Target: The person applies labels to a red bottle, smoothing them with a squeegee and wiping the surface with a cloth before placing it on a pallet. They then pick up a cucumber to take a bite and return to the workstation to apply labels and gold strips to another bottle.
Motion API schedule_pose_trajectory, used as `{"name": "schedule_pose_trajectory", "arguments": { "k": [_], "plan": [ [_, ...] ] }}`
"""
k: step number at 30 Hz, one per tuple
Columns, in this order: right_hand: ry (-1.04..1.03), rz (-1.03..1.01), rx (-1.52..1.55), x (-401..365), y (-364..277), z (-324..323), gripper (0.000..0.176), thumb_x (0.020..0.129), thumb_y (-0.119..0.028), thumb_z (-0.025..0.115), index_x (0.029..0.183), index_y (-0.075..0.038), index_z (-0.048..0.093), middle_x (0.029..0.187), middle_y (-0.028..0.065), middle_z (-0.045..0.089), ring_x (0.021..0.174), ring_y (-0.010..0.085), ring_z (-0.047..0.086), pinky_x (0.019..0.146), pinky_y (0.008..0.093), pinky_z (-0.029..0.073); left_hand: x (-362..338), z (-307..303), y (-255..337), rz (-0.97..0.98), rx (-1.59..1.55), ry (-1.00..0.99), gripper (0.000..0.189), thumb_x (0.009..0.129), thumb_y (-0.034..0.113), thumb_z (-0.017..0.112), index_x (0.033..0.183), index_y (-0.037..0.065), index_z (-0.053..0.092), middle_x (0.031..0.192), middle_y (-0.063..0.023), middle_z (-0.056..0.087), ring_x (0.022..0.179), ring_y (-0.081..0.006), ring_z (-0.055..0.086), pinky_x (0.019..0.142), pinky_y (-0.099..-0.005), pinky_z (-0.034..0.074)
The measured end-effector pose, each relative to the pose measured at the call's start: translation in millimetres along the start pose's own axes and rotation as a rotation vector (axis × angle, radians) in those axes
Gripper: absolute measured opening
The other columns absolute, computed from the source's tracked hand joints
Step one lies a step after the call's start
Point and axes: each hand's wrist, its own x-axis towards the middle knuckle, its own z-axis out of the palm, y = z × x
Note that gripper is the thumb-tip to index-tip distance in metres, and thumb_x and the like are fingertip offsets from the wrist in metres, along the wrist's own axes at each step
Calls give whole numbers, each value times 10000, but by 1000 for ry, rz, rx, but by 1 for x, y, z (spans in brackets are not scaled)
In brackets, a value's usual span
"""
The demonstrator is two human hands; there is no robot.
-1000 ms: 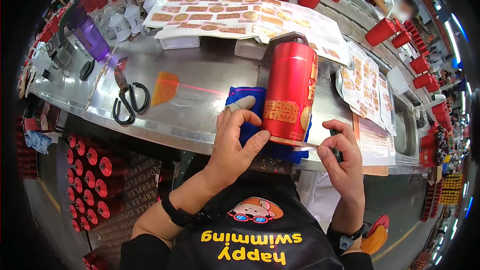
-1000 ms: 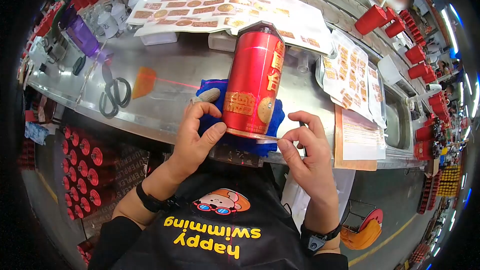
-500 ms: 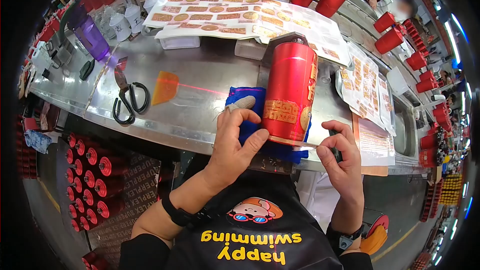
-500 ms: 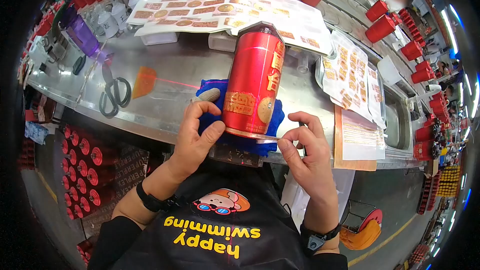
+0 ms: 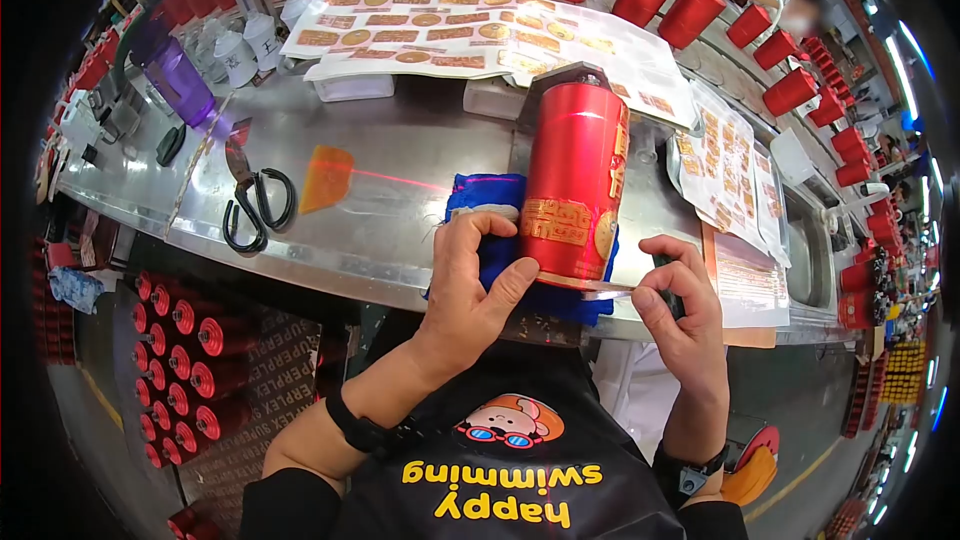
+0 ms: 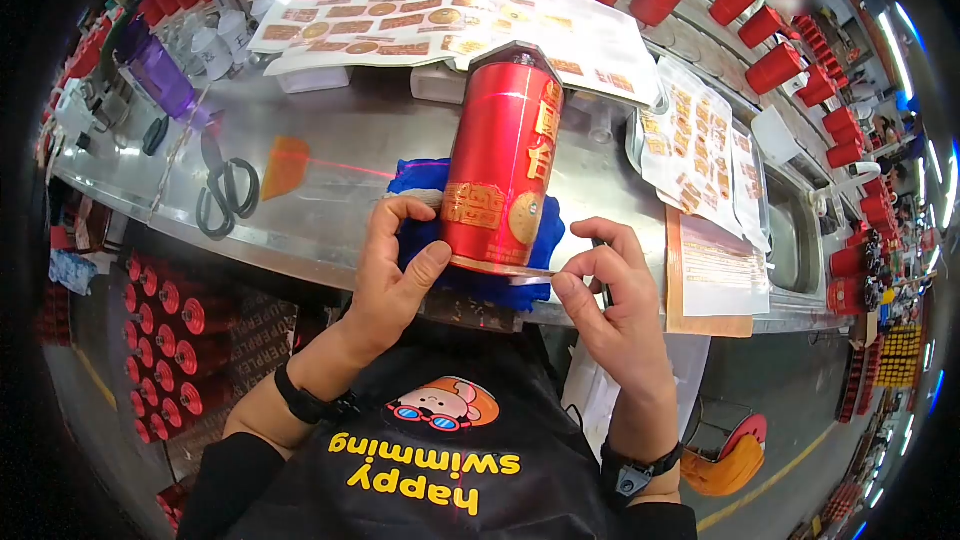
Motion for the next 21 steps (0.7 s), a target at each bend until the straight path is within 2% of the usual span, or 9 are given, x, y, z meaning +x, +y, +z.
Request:
{"name": "schedule_pose_trajectory", "arguments": {
  "k": [7,10,16,21],
  "plan": [
    [-1,5,-1,1,0,1,133,885,-131,682,851,-19,620,1181,138,560,908,157,542,707,256,430,0,-2,-5,13,-23,-17,353,920,255,658,1135,27,495,1156,-124,534,1098,-281,455,995,-382,349],
    [0,13,4,2,-1,1,135,885,-132,683,848,-19,618,1182,137,560,907,157,540,710,256,428,-3,1,-10,-97,-228,10,349,928,266,643,1137,29,496,1159,-125,536,1100,-282,453,999,-381,343],
    [1,-6,12,1,-2,0,134,883,-128,684,841,-20,616,1181,132,559,887,145,526,708,252,418,2,0,2,46,140,-9,380,926,304,642,1148,33,494,1169,-125,538,1105,-293,450,1003,-399,335],
    [0,-24,22,2,-7,-1,122,885,-114,676,838,-19,614,1179,130,559,850,128,505,706,246,413,1,-1,-1,36,65,-18,395,917,300,656,1159,34,492,1184,-123,535,1111,-298,448,1009,-406,332]
  ]
}}
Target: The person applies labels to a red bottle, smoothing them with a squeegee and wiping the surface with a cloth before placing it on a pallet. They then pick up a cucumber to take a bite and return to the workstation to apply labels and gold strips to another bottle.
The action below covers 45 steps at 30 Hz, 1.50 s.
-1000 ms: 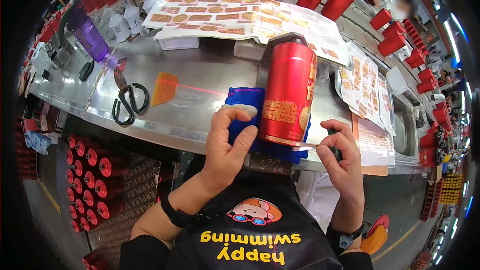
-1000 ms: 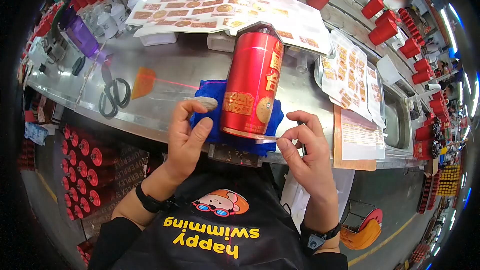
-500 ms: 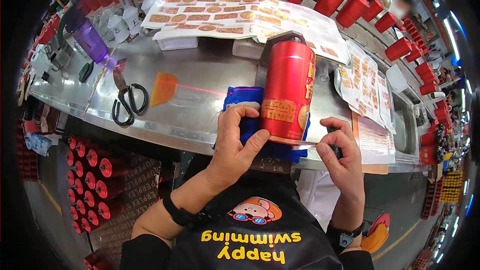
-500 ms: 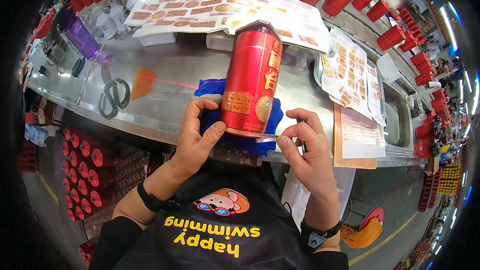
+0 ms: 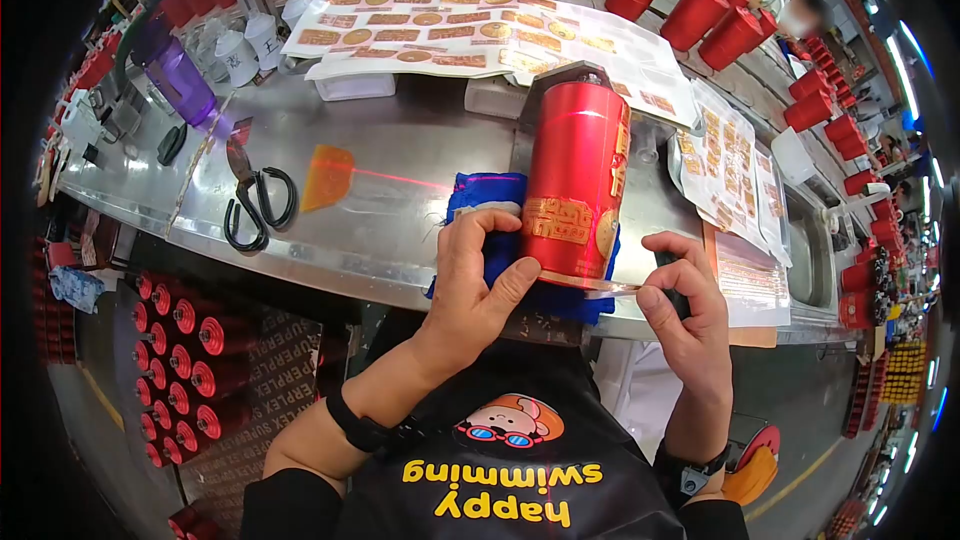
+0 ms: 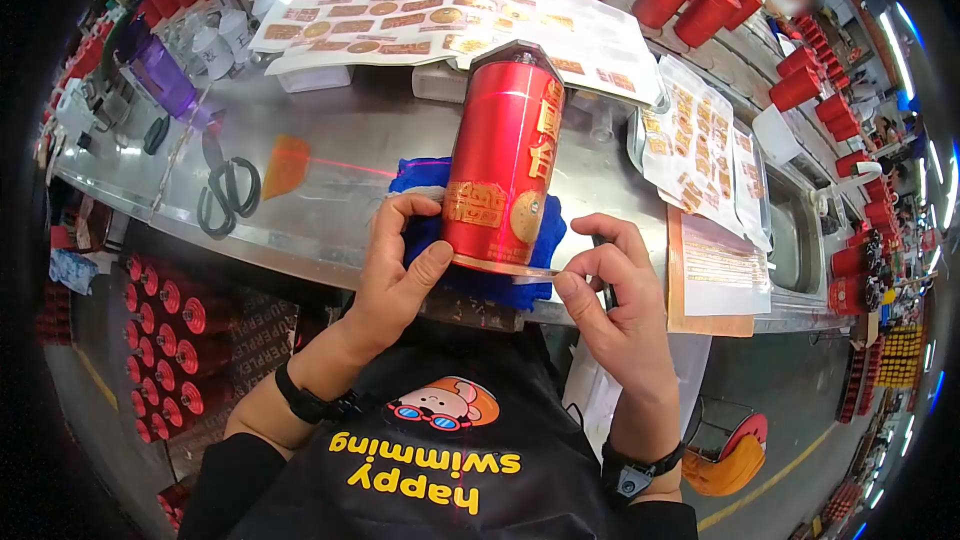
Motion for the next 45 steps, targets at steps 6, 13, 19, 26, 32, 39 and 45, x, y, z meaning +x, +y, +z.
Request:
{"name": "schedule_pose_trajectory", "arguments": {
  "k": [6,13,19,26,32,39,45],
  "plan": [
    [2,1,10,0,0,-1,125,889,-110,673,835,-16,611,1190,124,554,771,100,481,701,242,411,-1,0,-4,-11,-88,-11,388,924,279,646,1180,33,490,1207,-121,529,1129,-289,438,1020,-397,324],
    [-2,-16,21,1,-7,-4,130,886,-106,674,828,-11,607,1193,123,552,764,98,486,696,236,411,-2,0,-1,-35,-35,-7,380,951,301,604,1192,30,489,1208,-120,529,1131,-286,438,1025,-395,317],
    [-19,36,47,-1,-10,-6,165,896,-152,674,827,-29,588,1218,125,544,1011,172,479,901,313,360,0,0,-1,14,12,-3,380,949,309,606,1180,29,493,1187,-124,541,1116,-295,446,1014,-401,323],
    [-20,-19,30,0,-5,-6,128,881,-100,675,828,-9,602,1191,127,552,754,95,479,688,241,410,0,2,-1,-17,-21,11,410,928,319,633,1180,30,488,1173,-122,535,1106,-299,444,1009,-411,321],
    [-23,4,29,-1,-6,-5,121,877,-99,674,829,-13,602,1187,129,553,758,96,472,694,242,406,1,3,0,-2,64,2,456,908,333,660,1192,27,478,1171,-122,527,1113,-303,440,1017,-419,313],
    [-33,9,14,-1,-3,-4,123,877,-109,672,831,-16,605,1176,130,555,779,106,478,697,244,406,0,2,-3,-14,-33,-1,451,924,344,642,1194,22,481,1187,-131,532,1121,-303,449,1014,-412,326],
    [-26,17,12,-1,-1,-2,130,874,-115,678,832,-16,605,1177,134,556,810,122,497,701,250,411,0,3,-1,-8,-13,3,441,928,338,636,1199,24,484,1182,-126,531,1116,-299,448,1010,-410,327]
  ]
}}
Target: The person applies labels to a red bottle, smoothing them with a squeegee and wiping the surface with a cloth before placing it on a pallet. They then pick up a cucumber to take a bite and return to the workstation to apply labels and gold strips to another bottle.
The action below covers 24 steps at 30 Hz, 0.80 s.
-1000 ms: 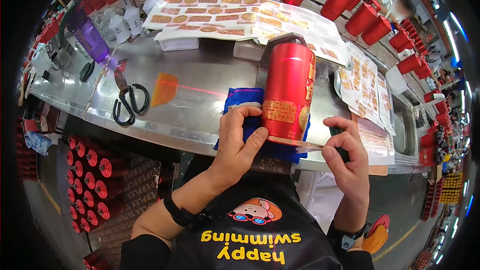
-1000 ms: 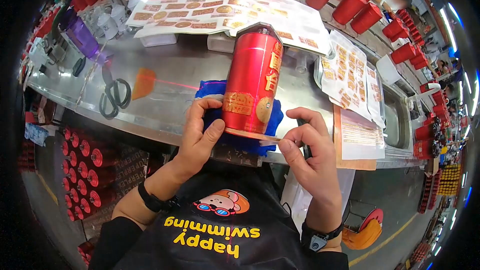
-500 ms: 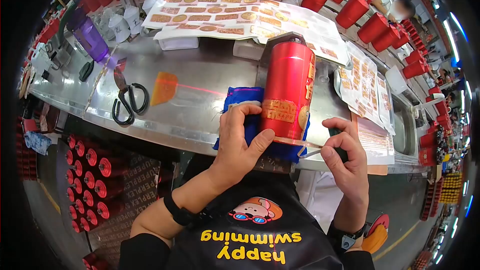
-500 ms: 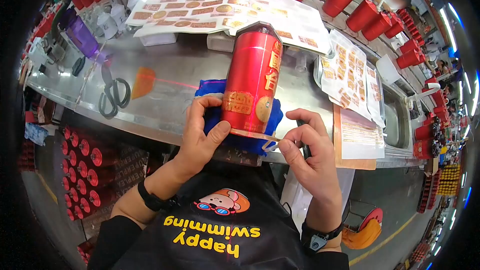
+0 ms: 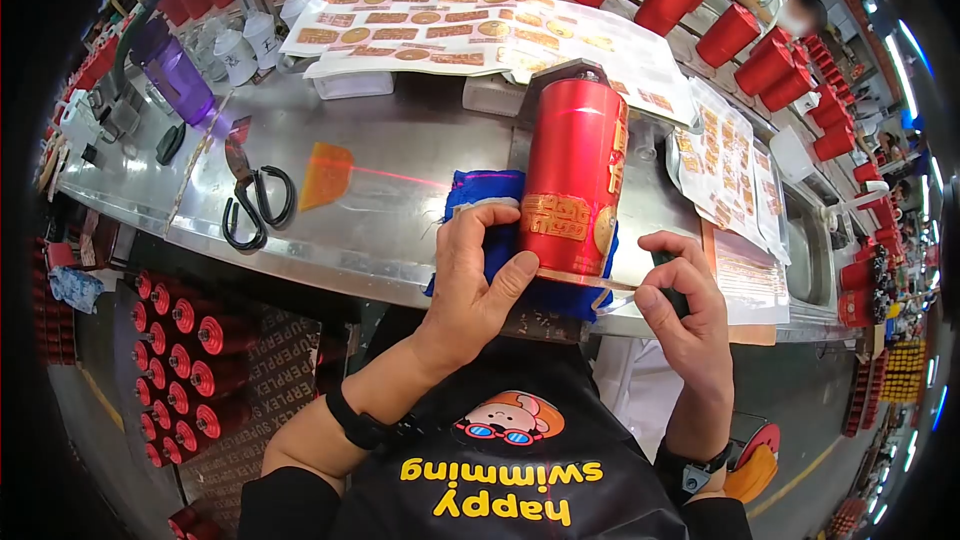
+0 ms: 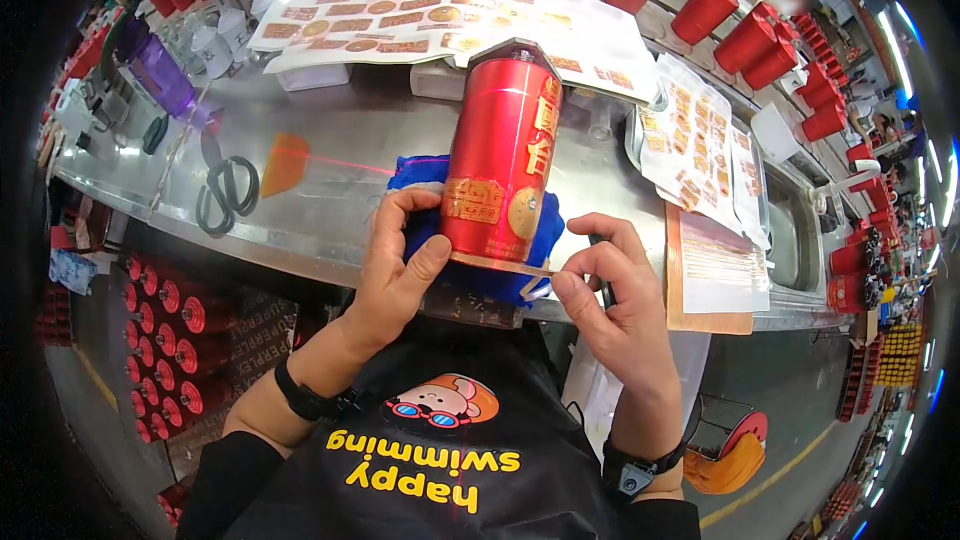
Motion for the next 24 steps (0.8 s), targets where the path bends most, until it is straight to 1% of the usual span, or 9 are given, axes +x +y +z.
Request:
{"name": "schedule_pose_trajectory", "arguments": {
  "k": [9,13,16,18,19,22,23,24],
  "plan": [
    [6,-10,-13,0,4,1,133,875,-123,679,834,-19,607,1171,127,564,827,128,509,702,252,412,1,1,-1,23,58,6,446,927,342,634,1199,22,484,1170,-127,527,1105,-294,447,1007,-408,319],
    [-1,17,-5,-1,4,1,142,878,-134,680,835,-20,606,1167,126,565,837,129,511,705,254,416,1,1,1,40,88,9,444,933,337,628,1209,24,476,1171,-130,521,1121,-290,439,996,-403,327],
    [-11,28,21,-1,6,0,141,880,-137,679,842,-23,605,1166,127,563,844,130,512,712,253,418,-4,5,-7,27,-123,96,358,938,271,626,1167,25,505,1130,-134,553,1073,-309,471,969,-402,356],
    [-25,35,51,-1,9,-1,139,881,-139,679,849,-25,604,1172,129,559,847,132,512,718,254,420,-10,-11,-2,234,63,85,271,909,183,642,1116,39,541,1086,-133,589,1021,-325,501,932,-409,396],
    [-46,45,71,-1,10,-1,140,881,-140,680,851,-26,603,1175,128,557,873,140,519,743,260,422,-11,-18,2,339,155,75,234,895,139,650,1090,46,558,1064,-132,607,995,-334,515,913,-412,416],
    [-105,60,131,0,13,-3,145,883,-146,683,857,-28,603,1185,127,550,961,166,532,822,281,419,-7,-17,12,536,206,-70,210,825,30,669,1016,77,595,1007,-128,650,927,-347,547,857,-423,460],
    [-115,50,150,1,14,-3,148,884,-149,685,859,-28,604,1187,125,549,997,175,532,852,289,413,-7,-15,11,564,226,-60,254,786,-8,677,1007,93,602,1017,-127,663,935,-345,557,829,-419,477],
    [-123,43,171,1,15,-3,150,884,-151,686,860,-27,604,1189,123,547,1032,184,533,882,297,406,-5,-15,11,579,247,-69,258,786,-11,677,1009,92,599,1018,-127,665,934,-346,558,830,-420,477]
  ]
}}
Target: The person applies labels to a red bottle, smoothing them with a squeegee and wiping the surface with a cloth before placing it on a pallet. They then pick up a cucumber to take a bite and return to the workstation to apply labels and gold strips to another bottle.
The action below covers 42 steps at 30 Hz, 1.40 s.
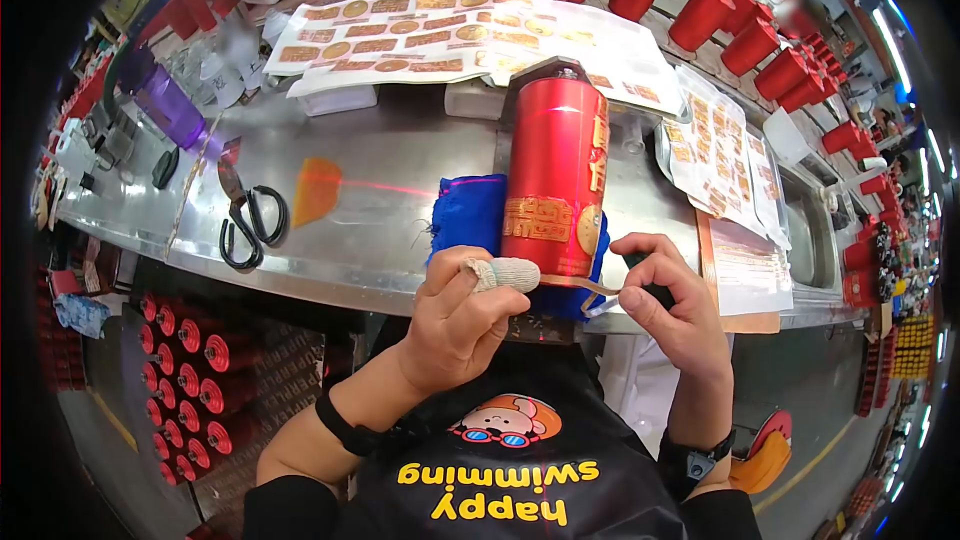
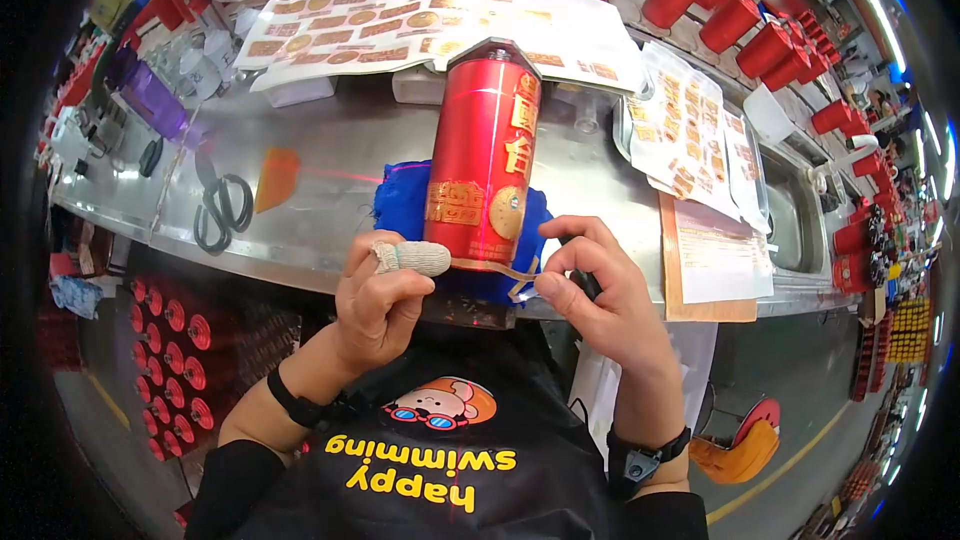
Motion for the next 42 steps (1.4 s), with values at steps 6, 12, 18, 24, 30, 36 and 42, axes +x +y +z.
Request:
{"name": "schedule_pose_trajectory", "arguments": {
  "k": [6,12,18,24,30,36,42],
  "plan": [
    [-41,38,168,-3,6,-3,157,901,-174,678,878,-34,610,1175,128,543,1110,195,493,951,323,370,1,-1,-7,-19,-24,-15,270,792,-31,674,1016,91,585,1025,-132,668,933,-352,558,826,-420,472],
    [-40,42,189,-3,13,-4,154,907,-172,672,871,-40,602,1170,122,543,1085,186,492,946,320,371,-12,1,-10,-95,-27,25,241,813,-26,664,1005,91,579,1026,-133,665,925,-346,548,820,-410,467],
    [-43,45,185,-3,16,-5,157,904,-162,672,851,-44,583,1156,99,548,1034,167,511,900,296,402,6,-6,-4,112,122,-102,288,723,9,695,982,111,619,1015,-86,658,966,-306,523,803,-395,462],
    [-64,79,230,-4,18,-6,183,903,-188,679,827,-55,578,1188,95,523,987,126,473,827,256,388,24,-5,-7,334,202,-219,259,708,144,698,958,174,636,1007,-9,647,971,-222,502,796,-370,445],
    [-67,67,218,0,19,-5,171,909,-176,678,840,-49,587,1144,86,540,995,146,513,840,271,422,38,2,-5,487,310,-270,244,711,206,706,942,228,632,939,56,612,939,-172,491,780,-332,437],
    [-66,61,214,-1,18,-6,173,913,-179,680,837,-49,593,1110,87,556,1003,168,538,851,290,438,41,9,-7,511,315,-277,273,711,204,713,971,222,630,902,48,576,858,-176,507,714,-315,446],
    [-74,21,188,-3,23,-9,180,917,-197,671,839,-53,598,1154,105,550,1030,155,502,875,290,404,21,12,-20,390,214,-152,275,704,173,706,969,185,636,909,16,597,793,-200,523,671,-327,453]
  ]
}}
